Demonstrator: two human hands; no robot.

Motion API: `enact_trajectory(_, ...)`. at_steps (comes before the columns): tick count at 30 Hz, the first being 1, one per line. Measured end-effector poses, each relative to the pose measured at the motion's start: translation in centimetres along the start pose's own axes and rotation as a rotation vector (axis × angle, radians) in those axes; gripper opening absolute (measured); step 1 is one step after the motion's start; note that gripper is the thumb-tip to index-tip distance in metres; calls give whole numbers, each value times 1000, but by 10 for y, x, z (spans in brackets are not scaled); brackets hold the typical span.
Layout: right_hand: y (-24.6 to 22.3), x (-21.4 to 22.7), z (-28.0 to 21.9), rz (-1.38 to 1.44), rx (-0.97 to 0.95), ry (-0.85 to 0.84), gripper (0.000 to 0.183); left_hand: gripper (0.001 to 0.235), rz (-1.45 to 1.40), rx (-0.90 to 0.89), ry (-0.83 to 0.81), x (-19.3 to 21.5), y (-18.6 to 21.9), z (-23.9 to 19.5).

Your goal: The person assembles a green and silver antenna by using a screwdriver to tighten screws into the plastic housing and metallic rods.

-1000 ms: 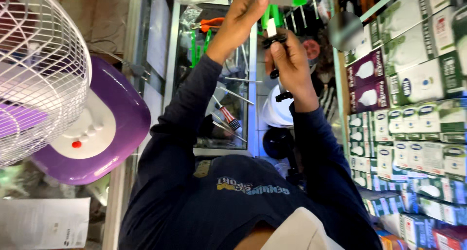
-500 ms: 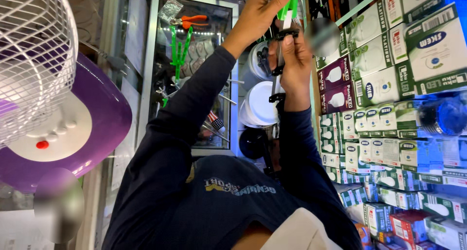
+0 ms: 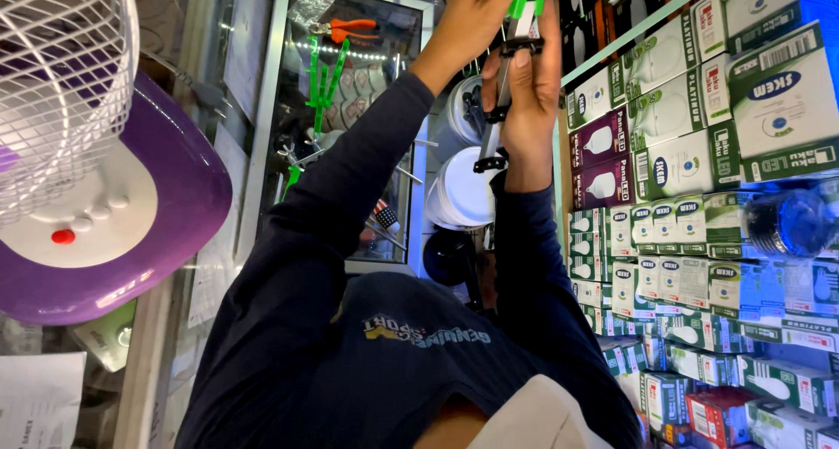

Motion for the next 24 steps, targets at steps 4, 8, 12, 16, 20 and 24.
enact_trajectory(4, -2, -1, -1, -11, 23, -18, 59, 42, 15, 77, 8, -4, -11, -4)
enact_trajectory(8, -9, 3, -3, -52, 18, -61, 59, 43, -109, 41, -49, -8, 16, -11)
enact_trajectory(12, -9, 4, -7, -63, -1, -56, 57, 42, -131, 76, -61, -6, 16, -17)
enact_trajectory(16, 0, 10, -10, -7, -40, -4, 55, 41, -29, -15, -16, 7, -3, -12)
enact_trajectory(20, 7, 21, -5, 49, -83, 46, 54, 37, -93, -64, -184, 5, -2, -8)
enact_trajectory(24, -7, 14, -6, -42, -8, -15, 54, 35, 47, -30, -169, 2, 8, -6)
Point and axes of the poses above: each hand's wrist, its own z-axis towards the middle knuckle, its own x-axis out of the back of the hand, y = z × x, the point moved 10 cm from there along z, towards the middle knuckle, and after that the axes turned 8 degrees about y, right-handed, at the moved point
